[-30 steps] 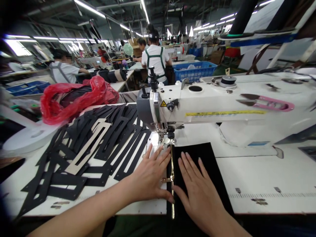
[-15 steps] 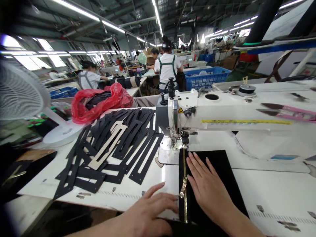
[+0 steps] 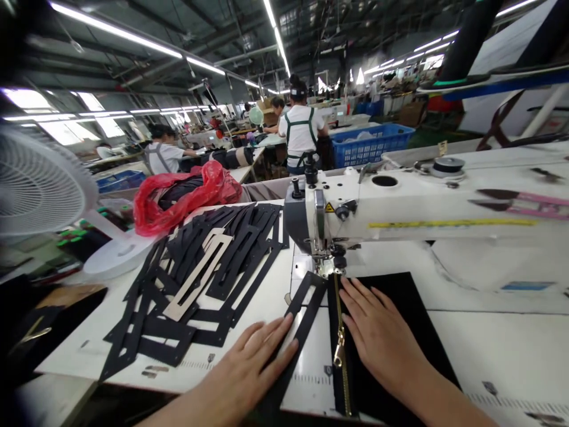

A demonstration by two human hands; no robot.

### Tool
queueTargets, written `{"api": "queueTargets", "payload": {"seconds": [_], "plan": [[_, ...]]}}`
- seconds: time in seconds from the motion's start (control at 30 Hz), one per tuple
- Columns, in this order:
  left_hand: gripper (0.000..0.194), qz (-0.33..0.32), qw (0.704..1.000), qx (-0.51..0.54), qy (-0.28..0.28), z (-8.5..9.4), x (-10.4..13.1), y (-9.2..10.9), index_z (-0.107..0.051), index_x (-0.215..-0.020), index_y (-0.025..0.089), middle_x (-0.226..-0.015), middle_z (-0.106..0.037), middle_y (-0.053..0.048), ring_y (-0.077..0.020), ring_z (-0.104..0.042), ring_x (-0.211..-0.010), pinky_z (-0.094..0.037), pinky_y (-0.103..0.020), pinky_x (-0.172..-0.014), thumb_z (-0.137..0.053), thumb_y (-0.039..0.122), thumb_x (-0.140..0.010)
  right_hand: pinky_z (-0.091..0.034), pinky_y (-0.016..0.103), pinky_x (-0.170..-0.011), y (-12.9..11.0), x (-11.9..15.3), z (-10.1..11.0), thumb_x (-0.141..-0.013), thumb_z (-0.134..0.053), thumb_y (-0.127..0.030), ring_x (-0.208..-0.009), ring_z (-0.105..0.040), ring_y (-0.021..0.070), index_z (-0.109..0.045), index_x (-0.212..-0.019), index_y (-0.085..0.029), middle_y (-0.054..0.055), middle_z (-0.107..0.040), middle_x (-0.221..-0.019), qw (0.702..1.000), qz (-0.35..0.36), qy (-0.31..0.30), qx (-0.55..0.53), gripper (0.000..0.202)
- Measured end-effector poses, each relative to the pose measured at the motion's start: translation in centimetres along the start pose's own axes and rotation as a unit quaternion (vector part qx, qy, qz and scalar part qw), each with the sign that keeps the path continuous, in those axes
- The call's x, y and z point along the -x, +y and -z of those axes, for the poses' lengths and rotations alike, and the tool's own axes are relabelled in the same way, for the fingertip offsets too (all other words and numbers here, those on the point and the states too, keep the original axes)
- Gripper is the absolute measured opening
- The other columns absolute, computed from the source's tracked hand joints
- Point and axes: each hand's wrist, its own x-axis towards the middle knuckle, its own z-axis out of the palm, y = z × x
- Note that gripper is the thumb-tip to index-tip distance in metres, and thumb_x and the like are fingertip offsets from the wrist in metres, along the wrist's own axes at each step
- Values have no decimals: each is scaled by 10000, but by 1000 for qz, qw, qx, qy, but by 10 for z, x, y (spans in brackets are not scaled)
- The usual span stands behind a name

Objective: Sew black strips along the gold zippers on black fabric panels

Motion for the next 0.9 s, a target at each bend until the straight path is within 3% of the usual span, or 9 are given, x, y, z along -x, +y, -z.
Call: {"api": "queueTargets", "payload": {"seconds": [0.07,0.13,0.27,0.33,0.5,0.6,0.67,0.77,0.9], "plan": [[987,-25,999,10,-24,-1,1,-13,-101,-1442,147,-1496,-66,-200,-377,-94,-1369,-204,-597,-1053,-719,225,-676,-378,403,-963,-1,-2,1,-903,-371,-236,-1251,-412,208,-505,-1265,-125,82,-455,-1360,1000,2,-6,-8,401],[1016,-42,999,12,-9,-10,6,-23,-65,-1447,154,-1505,-91,-175,-364,-84,-1375,-201,-591,-1060,-711,210,-665,-376,401,-963,-3,-3,1,-895,-381,-209,-1261,-397,205,-488,-1280,-125,86,-445,-1368,1000,2,-7,-16,408],[742,-37,994,-30,94,-34,19,-23,-234,-1417,164,-1425,-362,-143,-315,-338,-1296,-338,-493,-1028,-553,75,-754,-380,401,-962,-12,-5,2,-890,-406,-204,-1272,-381,204,-460,-1305,-148,78,-433,-1379,999,-3,-19,-45,422],[626,-55,986,-66,142,-37,22,-17,-328,-1375,150,-1364,-442,-161,-313,-422,-1237,-381,-479,-996,-522,73,-786,-382,407,-967,-17,-7,3,-892,-413,-214,-1273,-380,204,-443,-1318,-159,72,-429,-1384,998,-11,-26,-57,431],[679,-90,977,-90,170,-14,15,-14,-271,-1395,133,-1433,-303,-222,-366,-267,-1329,-341,-566,-994,-577,147,-788,-381,410,-980,-24,-10,2,-891,-414,-242,-1268,-386,216,-432,-1315,-90,127,-414,-1387,997,-47,-4,-60,451],[714,-85,989,0,121,7,4,-20,-282,-1385,79,-1428,-312,-223,-350,-250,-1339,-261,-573,-1051,-596,309,-786,-389,400,-975,-24,-10,-1,-899,-394,-241,-1266,-390,213,-457,-1297,-78,129,-416,-1383,999,-30,0,-31,435],[651,-70,989,72,105,17,-8,-25,-354,-1351,102,-1382,-398,-183,-308,-336,-1301,-224,-543,-1088,-567,389,-807,-395,396,-969,-22,-10,-3,-902,-380,-234,-1262,-397,208,-469,-1291,-83,124,-418,-1381,1000,-18,0,-15,427],[409,-14,982,102,158,18,-27,-32,-477,-1266,155,-1199,-542,-120,-229,-501,-1142,-376,-456,-1024,-479,161,-857,-409,395,-952,-18,-10,-5,-905,-371,-237,-1248,-417,209,-483,-1283,-91,122,-426,-1374,1000,-8,6,-8,421],[391,26,961,84,263,8,-32,-47,-533,-1205,159,-1185,-561,-127,-218,-534,-1120,-487,-411,-919,-375,39,-868,-411,395,-950,-17,-8,-6,-901,-377,-235,-1241,-426,211,-492,-1279,-97,115,-436,-1368,1000,0,18,-10,418]]}}
